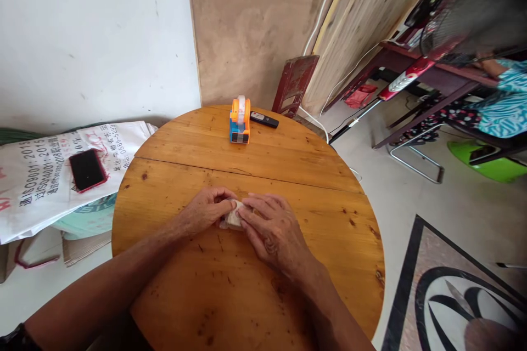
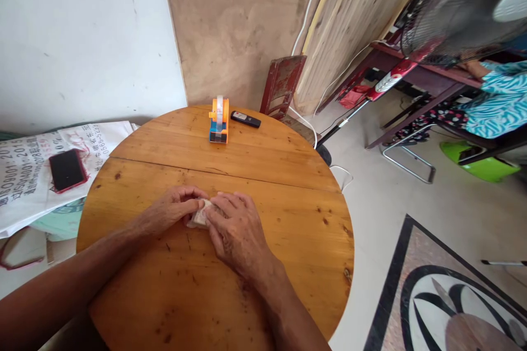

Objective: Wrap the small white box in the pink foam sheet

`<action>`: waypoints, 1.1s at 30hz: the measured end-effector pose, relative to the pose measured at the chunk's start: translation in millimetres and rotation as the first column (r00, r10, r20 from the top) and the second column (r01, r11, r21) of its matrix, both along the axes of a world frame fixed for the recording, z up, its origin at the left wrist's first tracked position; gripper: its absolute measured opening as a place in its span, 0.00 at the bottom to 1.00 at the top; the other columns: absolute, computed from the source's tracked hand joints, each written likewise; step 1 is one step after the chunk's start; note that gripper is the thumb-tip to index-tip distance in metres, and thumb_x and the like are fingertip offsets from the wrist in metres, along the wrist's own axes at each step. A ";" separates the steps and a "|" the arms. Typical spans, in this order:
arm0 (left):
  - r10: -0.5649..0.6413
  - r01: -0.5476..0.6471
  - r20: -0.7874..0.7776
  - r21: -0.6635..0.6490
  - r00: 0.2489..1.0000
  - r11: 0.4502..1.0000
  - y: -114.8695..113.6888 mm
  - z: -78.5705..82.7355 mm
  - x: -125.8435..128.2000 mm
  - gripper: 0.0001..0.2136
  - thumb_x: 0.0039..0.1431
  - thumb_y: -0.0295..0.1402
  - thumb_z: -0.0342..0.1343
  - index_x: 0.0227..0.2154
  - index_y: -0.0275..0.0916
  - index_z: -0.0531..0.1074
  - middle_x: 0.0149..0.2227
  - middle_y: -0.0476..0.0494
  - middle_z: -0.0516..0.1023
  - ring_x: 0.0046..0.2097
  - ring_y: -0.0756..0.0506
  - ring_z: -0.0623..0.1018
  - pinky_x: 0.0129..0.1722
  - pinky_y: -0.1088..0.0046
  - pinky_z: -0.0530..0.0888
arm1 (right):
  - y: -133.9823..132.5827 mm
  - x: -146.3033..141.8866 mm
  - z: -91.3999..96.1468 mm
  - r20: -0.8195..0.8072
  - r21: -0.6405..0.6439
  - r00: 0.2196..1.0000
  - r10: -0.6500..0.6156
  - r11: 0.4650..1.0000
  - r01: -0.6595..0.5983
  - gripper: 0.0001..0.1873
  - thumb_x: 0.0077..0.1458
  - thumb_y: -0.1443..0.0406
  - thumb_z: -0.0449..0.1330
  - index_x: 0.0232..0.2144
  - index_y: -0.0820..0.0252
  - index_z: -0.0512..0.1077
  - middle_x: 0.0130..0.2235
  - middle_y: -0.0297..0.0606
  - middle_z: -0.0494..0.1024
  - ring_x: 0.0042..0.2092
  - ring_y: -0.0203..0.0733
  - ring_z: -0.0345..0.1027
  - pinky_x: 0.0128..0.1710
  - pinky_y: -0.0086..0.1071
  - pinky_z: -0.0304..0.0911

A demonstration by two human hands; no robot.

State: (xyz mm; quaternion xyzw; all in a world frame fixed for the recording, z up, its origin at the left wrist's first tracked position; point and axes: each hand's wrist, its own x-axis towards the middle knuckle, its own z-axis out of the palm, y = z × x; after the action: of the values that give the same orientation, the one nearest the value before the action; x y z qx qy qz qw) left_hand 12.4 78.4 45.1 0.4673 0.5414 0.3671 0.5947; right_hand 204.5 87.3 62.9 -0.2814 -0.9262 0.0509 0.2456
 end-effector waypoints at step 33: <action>0.056 -0.053 -0.053 0.066 0.997 0.996 -0.8 -7.7 -4.9 0.20 0.51 0.41 0.59 0.44 0.35 0.73 0.31 0.47 0.76 0.22 0.54 0.67 0.20 0.77 0.63 | 35.1 17.3 -21.7 -0.309 -0.484 0.852 -0.423 0.841 0.242 0.18 0.57 0.55 0.59 0.46 0.57 0.73 0.44 0.43 0.79 0.46 0.47 0.74 0.49 0.42 0.67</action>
State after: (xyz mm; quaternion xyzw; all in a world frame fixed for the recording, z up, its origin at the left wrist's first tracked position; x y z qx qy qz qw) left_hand 7.4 77.6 37.4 0.4813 0.5580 0.3874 0.5540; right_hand 221.8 122.4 41.2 -0.4714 -0.7560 0.2651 0.3686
